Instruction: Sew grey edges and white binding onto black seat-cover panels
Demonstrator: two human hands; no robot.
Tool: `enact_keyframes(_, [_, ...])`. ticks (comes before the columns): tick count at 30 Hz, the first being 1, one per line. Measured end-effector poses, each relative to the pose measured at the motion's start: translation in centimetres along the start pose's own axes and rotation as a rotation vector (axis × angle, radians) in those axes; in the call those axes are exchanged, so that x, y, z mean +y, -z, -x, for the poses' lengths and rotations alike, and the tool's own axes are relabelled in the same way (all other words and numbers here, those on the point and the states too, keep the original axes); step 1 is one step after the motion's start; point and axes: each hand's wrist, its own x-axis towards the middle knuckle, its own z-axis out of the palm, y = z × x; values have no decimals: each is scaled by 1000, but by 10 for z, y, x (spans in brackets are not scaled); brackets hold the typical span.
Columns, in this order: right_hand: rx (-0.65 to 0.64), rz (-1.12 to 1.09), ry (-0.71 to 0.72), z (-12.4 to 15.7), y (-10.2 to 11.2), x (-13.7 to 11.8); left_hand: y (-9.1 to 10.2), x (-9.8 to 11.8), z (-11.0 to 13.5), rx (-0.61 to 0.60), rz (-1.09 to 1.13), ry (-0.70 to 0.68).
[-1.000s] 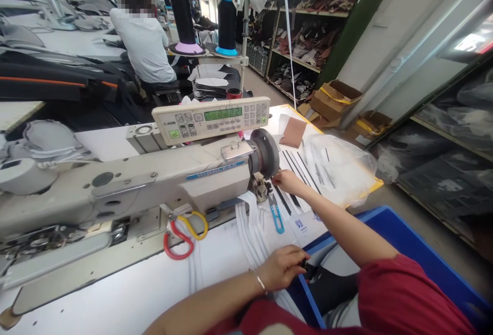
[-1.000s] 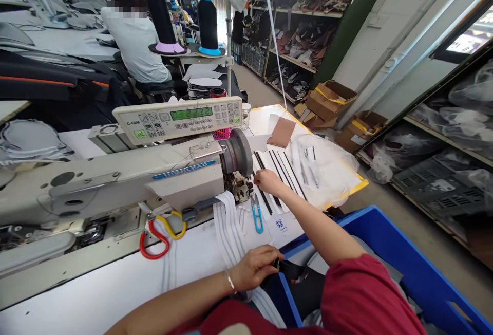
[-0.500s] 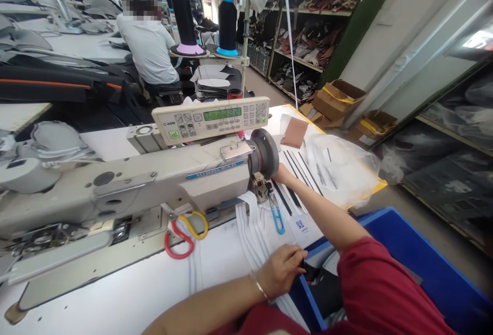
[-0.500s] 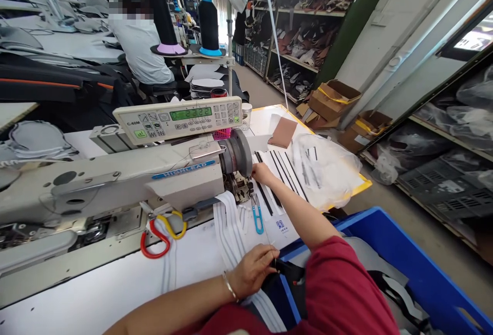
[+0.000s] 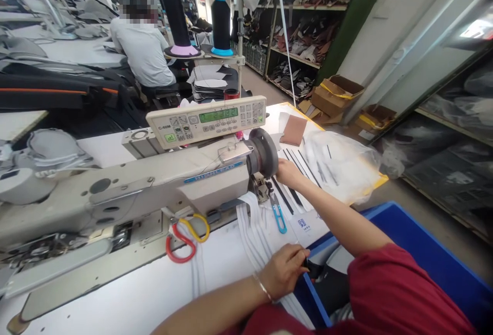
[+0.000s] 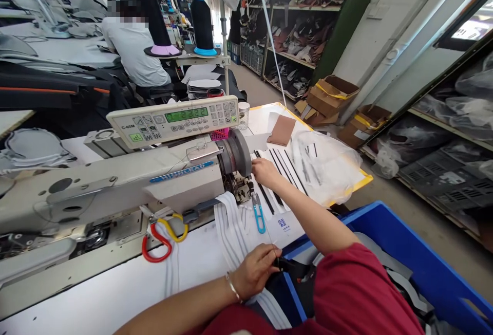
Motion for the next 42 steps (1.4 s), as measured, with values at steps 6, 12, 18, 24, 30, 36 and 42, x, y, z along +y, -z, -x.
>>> enact_keyframes(6, [-122, -50, 13, -5, -5, -2, 2, 3, -2, 15, 18, -28])
enact_keyframes(12, [-28, -2, 4, -1, 3, -3, 2, 1, 2, -9, 54, 7])
enact_keyframes(18, [-133, -6, -4, -5, -4, -4, -1, 0, 4, 19, 54, -19])
enact_keyframes(24, [-58, -6, -13, -2, 9, -6, 0, 0, 4, 55, 49, -42])
enact_keyframes(30, [-172, -66, -7, 1, 2, -5, -1, 0, 3, 59, 36, -44])
enact_keyframes(36, [-43, -24, -37, 4, 15, -16, 2, 2, 3, 87, 21, -62])
enact_keyframes(42, [-98, -203, -142, 50, -3, -21, 3, 2, 1, 115, 31, -81])
